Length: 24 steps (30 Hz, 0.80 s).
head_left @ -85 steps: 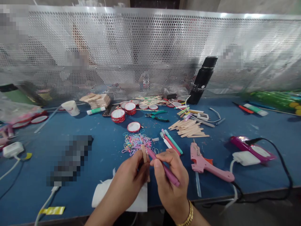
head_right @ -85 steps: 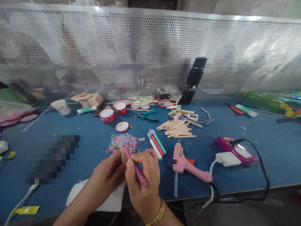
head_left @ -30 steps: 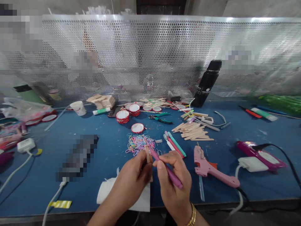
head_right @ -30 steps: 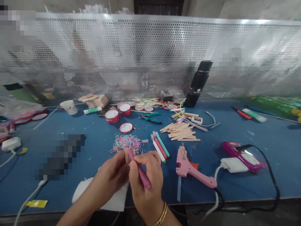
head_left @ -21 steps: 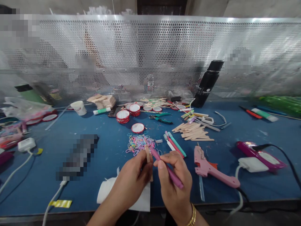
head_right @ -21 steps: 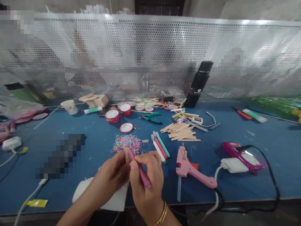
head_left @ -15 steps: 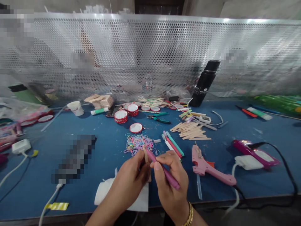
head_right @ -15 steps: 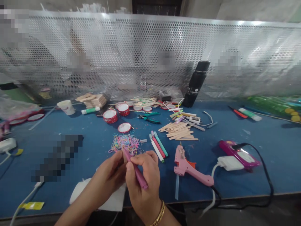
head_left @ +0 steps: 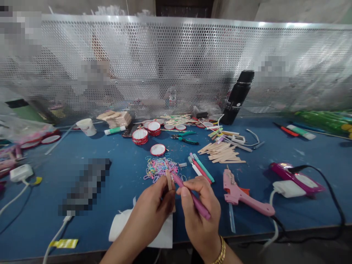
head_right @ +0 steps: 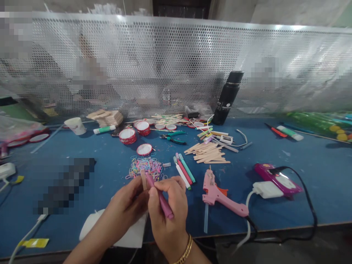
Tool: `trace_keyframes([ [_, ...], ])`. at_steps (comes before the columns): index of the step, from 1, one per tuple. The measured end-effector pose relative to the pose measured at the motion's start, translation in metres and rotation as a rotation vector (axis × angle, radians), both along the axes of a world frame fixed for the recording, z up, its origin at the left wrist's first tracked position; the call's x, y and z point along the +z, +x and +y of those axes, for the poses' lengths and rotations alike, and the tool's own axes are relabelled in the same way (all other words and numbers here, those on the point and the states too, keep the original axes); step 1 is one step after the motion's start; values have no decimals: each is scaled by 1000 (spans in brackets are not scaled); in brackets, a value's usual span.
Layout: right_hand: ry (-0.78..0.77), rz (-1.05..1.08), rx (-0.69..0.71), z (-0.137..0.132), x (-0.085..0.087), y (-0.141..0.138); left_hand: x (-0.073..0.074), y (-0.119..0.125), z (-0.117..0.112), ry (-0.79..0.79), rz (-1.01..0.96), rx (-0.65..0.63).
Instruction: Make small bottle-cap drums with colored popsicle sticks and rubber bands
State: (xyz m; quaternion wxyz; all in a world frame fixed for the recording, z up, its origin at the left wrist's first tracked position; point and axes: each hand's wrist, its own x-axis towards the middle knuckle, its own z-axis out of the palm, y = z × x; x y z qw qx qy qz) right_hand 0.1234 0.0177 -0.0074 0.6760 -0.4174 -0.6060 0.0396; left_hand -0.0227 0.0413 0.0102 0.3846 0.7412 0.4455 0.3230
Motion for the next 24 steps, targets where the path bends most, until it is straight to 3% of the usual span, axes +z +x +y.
trace_keyframes([
  [24,-10,-6,15,0,-2,-1,-1,0,0,1,8,-2],
])
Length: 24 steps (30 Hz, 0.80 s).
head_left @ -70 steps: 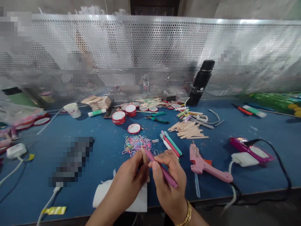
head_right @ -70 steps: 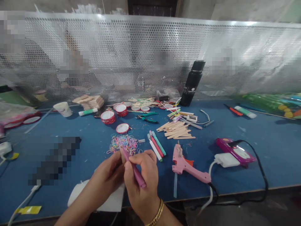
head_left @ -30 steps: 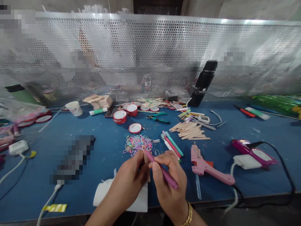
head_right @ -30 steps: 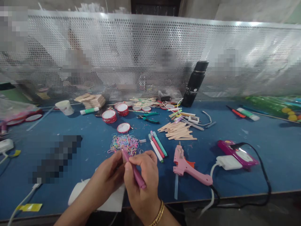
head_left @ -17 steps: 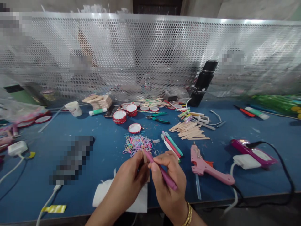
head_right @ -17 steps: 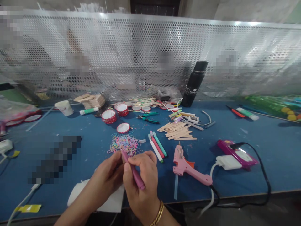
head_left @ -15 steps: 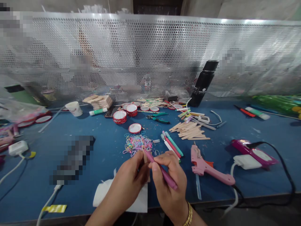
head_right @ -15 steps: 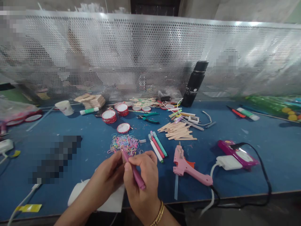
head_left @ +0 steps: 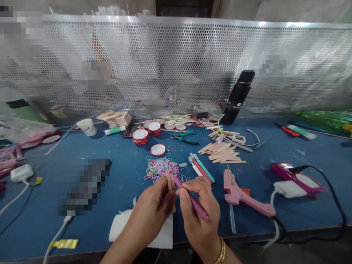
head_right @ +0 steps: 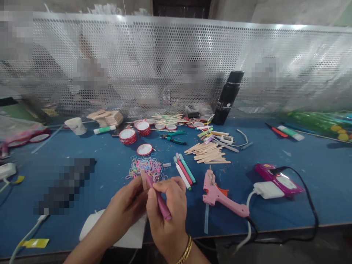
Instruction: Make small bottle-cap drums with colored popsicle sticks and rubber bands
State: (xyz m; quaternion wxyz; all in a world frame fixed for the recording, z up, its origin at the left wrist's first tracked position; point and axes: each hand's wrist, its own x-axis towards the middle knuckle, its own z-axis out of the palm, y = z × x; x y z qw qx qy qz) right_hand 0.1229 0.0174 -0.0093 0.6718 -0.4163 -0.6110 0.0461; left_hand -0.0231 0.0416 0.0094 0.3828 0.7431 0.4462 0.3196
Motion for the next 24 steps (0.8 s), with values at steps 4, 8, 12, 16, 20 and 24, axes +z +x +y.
trace_keyframes([
  [4,18,-2,8,-1,0,0,2,0,0,1,-3,0],
  [8,3,-14,18,-1,0,0,2,0,0,-1,-10,-5],
  [12,-1,-2,4,-1,1,0,-1,-1,-1,-16,-15,-5],
  [16,12,1,22,-1,1,0,0,0,0,-18,-27,-13],
  [20,21,-22,26,-1,1,0,1,1,1,-21,-18,0],
  [24,21,-17,8,1,1,1,0,1,1,-3,5,6],
])
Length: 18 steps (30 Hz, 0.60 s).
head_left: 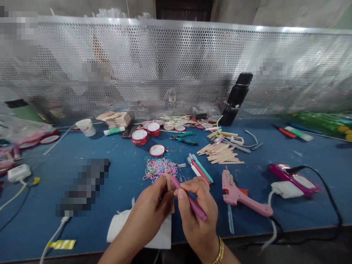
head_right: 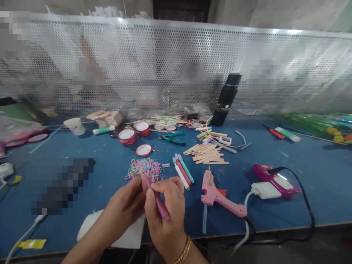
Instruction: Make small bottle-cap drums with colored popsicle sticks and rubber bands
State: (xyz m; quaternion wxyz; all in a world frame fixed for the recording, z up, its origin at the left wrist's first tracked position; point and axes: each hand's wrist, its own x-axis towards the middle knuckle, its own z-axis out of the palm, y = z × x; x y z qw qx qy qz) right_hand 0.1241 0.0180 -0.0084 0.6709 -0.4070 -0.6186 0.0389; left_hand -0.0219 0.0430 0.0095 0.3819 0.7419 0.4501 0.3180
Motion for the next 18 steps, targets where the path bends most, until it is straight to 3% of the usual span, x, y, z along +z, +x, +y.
trace_keyframes([
  [18,11,10,24,-1,0,0,-2,-1,-1,-10,-40,-13],
])
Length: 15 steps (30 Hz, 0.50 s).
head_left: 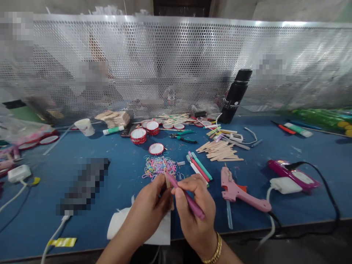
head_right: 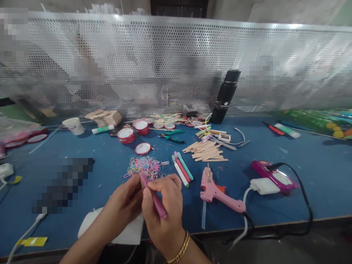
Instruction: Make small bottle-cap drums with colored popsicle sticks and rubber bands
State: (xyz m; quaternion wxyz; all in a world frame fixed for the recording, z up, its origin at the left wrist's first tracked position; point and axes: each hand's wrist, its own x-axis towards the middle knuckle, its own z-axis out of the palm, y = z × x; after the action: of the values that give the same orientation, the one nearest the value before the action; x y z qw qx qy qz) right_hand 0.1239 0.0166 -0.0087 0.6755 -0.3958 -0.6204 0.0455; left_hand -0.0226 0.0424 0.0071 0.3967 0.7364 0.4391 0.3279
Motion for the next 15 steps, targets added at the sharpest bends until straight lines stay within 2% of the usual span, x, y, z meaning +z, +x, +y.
trace_keyframes([
  [6,-29,19,-46,0,-1,1,1,1,-1,11,10,18],
  [11,-4,4,0,-1,-1,0,1,1,-1,6,-21,9],
  [15,-22,-2,-18,-1,-1,1,0,1,0,5,3,14],
])
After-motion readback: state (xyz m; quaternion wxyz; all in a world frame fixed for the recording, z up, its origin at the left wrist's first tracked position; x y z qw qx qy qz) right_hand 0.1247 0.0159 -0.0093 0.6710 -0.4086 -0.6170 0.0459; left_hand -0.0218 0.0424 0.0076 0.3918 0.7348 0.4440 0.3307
